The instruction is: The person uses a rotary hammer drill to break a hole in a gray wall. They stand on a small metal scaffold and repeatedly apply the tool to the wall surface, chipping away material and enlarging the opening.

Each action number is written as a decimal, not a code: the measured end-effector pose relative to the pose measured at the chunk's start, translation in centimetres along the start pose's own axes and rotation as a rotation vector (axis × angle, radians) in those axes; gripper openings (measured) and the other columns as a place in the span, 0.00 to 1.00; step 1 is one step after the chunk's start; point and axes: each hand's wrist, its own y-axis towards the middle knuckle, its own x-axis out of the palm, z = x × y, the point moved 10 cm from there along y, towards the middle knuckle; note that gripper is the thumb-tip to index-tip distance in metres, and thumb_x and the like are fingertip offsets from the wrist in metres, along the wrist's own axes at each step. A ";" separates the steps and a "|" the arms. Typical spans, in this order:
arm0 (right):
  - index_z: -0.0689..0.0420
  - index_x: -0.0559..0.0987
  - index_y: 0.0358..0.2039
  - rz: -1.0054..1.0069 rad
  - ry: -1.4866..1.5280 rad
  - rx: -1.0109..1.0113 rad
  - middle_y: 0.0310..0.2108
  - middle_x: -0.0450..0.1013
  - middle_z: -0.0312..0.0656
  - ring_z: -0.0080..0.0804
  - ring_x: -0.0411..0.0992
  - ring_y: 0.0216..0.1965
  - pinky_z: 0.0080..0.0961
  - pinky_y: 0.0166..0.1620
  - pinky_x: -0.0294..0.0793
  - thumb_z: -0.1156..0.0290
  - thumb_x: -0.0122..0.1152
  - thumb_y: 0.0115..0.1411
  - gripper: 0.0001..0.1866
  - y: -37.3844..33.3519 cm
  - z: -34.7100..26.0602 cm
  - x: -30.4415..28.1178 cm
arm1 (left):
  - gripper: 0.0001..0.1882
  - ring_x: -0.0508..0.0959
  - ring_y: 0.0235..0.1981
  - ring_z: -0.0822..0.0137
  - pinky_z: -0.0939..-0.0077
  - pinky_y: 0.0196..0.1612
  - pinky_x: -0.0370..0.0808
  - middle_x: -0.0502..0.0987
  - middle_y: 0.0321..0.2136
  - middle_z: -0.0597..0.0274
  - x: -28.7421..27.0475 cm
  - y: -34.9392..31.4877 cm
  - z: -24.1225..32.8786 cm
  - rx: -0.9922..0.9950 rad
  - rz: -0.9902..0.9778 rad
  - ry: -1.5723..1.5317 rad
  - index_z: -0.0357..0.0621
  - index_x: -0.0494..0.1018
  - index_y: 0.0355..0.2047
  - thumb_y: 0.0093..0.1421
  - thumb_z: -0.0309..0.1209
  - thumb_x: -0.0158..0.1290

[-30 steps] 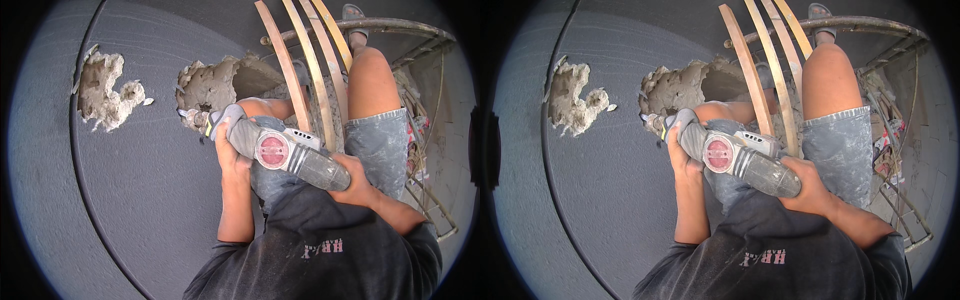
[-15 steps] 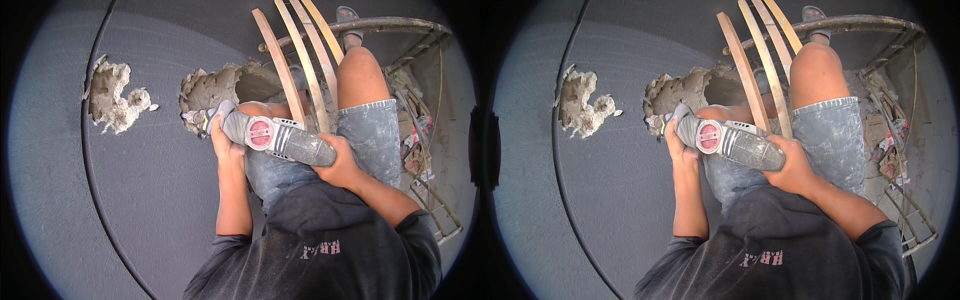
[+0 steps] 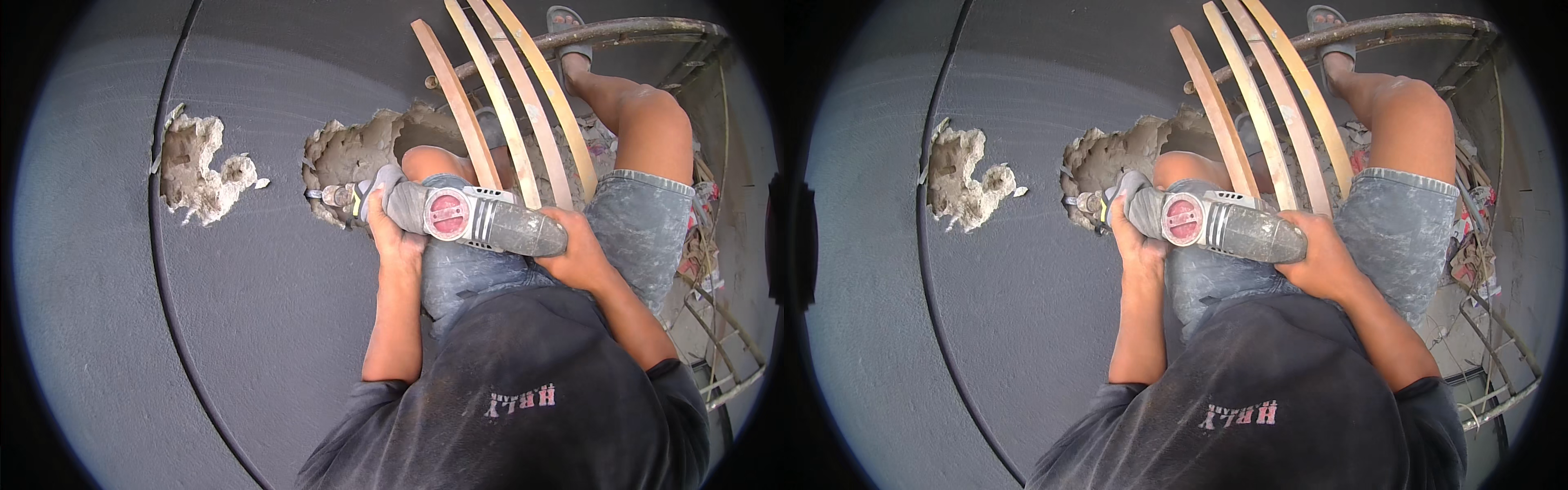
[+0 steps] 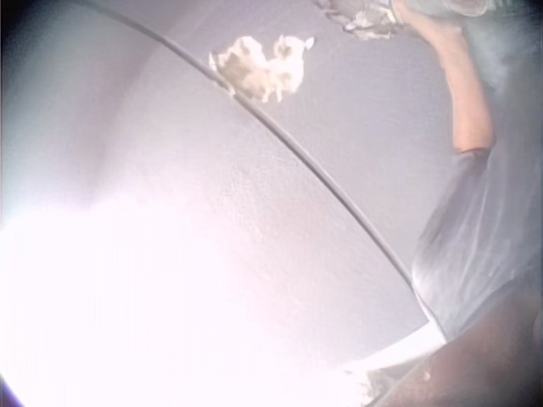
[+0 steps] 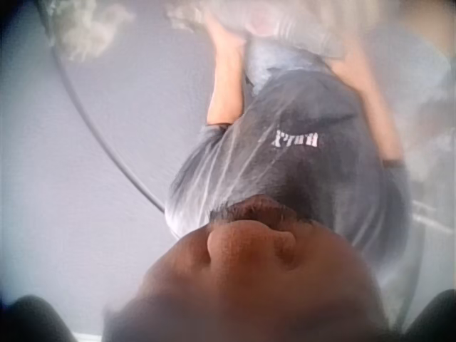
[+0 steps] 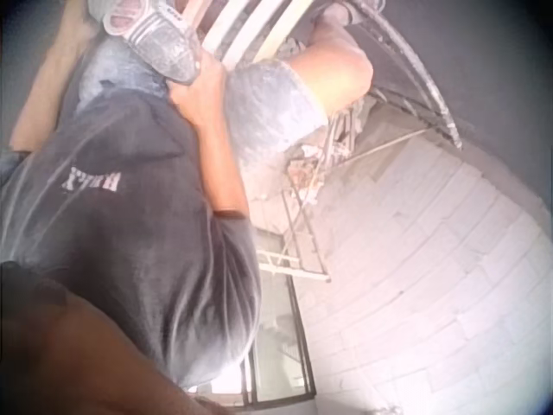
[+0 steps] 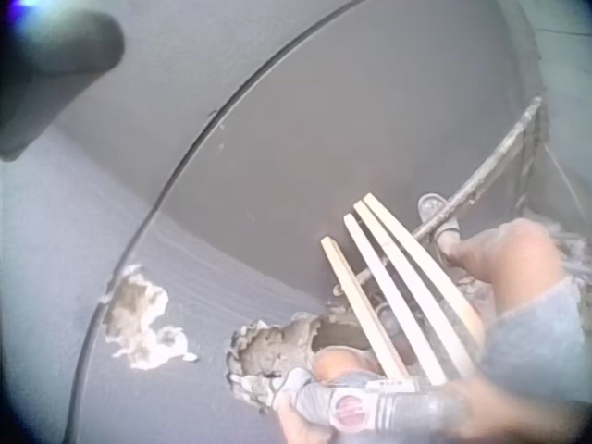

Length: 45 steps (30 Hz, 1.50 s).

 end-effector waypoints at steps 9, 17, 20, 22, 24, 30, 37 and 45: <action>0.68 0.81 0.44 0.044 -0.148 -0.145 0.40 0.81 0.57 0.53 0.82 0.45 0.36 0.50 0.78 0.78 0.72 0.45 0.22 -2.6 0.3 -0.7 | 0.22 0.84 0.40 0.53 0.57 0.47 0.82 0.83 0.39 0.48 0.4 -1.2 -2.5 -0.036 -0.041 -0.025 0.41 0.78 0.46 0.65 0.46 0.53; 0.68 0.81 0.44 0.056 -0.143 -0.166 0.41 0.81 0.58 0.56 0.81 0.46 0.37 0.51 0.78 0.77 0.72 0.45 0.23 -2.7 -0.4 -1.4 | 0.24 0.84 0.40 0.53 0.56 0.47 0.82 0.83 0.39 0.47 1.3 0.2 -3.5 -0.075 -0.045 -0.005 0.40 0.78 0.48 0.64 0.48 0.54; 0.68 0.81 0.44 -0.035 -0.122 -0.134 0.41 0.81 0.58 0.57 0.81 0.46 0.38 0.51 0.78 0.75 0.73 0.44 0.24 -1.8 -0.7 -0.5 | 0.25 0.83 0.40 0.52 0.55 0.46 0.83 0.83 0.39 0.46 -0.8 0.0 -3.2 -0.068 -0.039 0.016 0.40 0.77 0.48 0.64 0.50 0.53; 0.67 0.82 0.44 -0.104 -0.084 -0.118 0.41 0.80 0.58 0.57 0.80 0.46 0.39 0.51 0.78 0.75 0.73 0.44 0.24 -1.4 -0.3 0.6 | 0.25 0.83 0.40 0.52 0.55 0.46 0.82 0.83 0.39 0.46 -2.5 -0.6 -2.6 -0.051 -0.031 -0.009 0.40 0.77 0.47 0.64 0.50 0.52; 0.67 0.82 0.44 -0.156 -0.047 -0.180 0.40 0.80 0.58 0.58 0.80 0.46 0.40 0.50 0.78 0.74 0.74 0.43 0.24 -1.3 0.0 1.7 | 0.26 0.83 0.40 0.54 0.57 0.46 0.82 0.83 0.40 0.45 -2.5 -1.3 -2.5 -0.050 -0.060 -0.009 0.40 0.75 0.50 0.65 0.50 0.52; 0.66 0.82 0.44 -0.122 -0.006 -0.203 0.40 0.79 0.57 0.59 0.79 0.44 0.43 0.49 0.78 0.74 0.74 0.41 0.26 -0.9 0.2 1.8 | 0.24 0.82 0.40 0.54 0.58 0.46 0.81 0.83 0.40 0.44 -2.2 -1.4 -0.8 0.028 -0.054 0.042 0.40 0.76 0.49 0.65 0.49 0.53; 0.62 0.81 0.42 -0.185 -0.085 -0.305 0.39 0.79 0.51 0.55 0.79 0.44 0.44 0.50 0.78 0.70 0.75 0.39 0.27 -0.7 -1.3 2.2 | 0.25 0.82 0.40 0.51 0.55 0.47 0.82 0.83 0.38 0.43 -2.1 -2.3 0.7 0.058 -0.039 0.060 0.40 0.75 0.51 0.66 0.48 0.51; 0.60 0.81 0.40 -0.235 -0.055 -0.301 0.37 0.78 0.49 0.53 0.79 0.41 0.43 0.47 0.78 0.66 0.75 0.40 0.25 0.5 -3.3 3.4 | 0.29 0.81 0.42 0.47 0.49 0.49 0.81 0.82 0.39 0.43 -2.5 -1.4 1.7 0.030 -0.033 -0.070 0.40 0.74 0.53 0.62 0.51 0.54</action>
